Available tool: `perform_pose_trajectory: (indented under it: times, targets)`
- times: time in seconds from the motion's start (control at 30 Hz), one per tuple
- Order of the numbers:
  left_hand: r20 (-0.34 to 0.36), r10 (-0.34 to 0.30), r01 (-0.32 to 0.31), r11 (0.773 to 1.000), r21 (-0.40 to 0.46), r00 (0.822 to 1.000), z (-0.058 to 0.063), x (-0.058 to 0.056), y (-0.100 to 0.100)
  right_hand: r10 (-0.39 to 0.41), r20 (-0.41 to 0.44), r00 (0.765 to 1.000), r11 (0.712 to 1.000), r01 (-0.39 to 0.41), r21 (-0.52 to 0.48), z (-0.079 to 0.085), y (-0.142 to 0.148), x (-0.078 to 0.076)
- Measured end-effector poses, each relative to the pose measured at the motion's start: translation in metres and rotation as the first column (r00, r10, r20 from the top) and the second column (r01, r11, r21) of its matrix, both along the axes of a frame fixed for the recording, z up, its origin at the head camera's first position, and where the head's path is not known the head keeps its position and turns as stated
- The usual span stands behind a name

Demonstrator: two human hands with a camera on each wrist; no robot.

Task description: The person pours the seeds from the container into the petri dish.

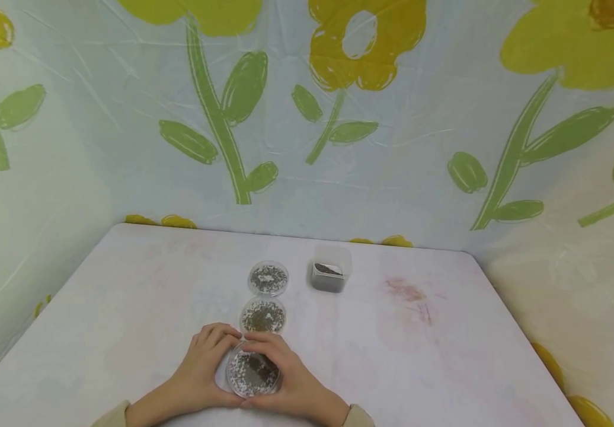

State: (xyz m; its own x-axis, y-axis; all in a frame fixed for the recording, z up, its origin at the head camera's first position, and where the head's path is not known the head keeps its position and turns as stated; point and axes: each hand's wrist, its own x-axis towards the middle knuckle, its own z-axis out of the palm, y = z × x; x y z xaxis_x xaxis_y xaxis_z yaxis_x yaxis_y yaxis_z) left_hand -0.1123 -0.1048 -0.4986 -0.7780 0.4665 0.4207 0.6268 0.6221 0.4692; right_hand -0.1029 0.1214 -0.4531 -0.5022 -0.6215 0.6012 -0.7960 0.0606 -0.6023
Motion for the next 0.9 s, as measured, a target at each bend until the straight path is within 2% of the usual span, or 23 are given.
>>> perform_pose_trajectory:
  times: [0.33, 0.6, 0.9]
  targets:
    - [-0.014, 0.0, 0.0, 1.0, -0.019, 1.0, 0.002, 0.001, 0.0, 0.009, -0.049, 0.999, 0.999, -0.007, 0.045, -0.01, 0.0, -0.004]
    - [-0.001, -0.003, 0.003, 1.0, -0.027, 1.0, 0.003, 0.003, -0.001, 0.003, -0.089, 0.996, 0.994, 0.007, 0.112, -0.036, 0.005, -0.011]
    - [-0.039, 0.004, -0.005, 1.0, -0.016, 0.999, 0.004, 0.003, -0.003, 0.009, -0.124, 0.992, 0.994, 0.004, 0.106, -0.038, 0.003, -0.012]
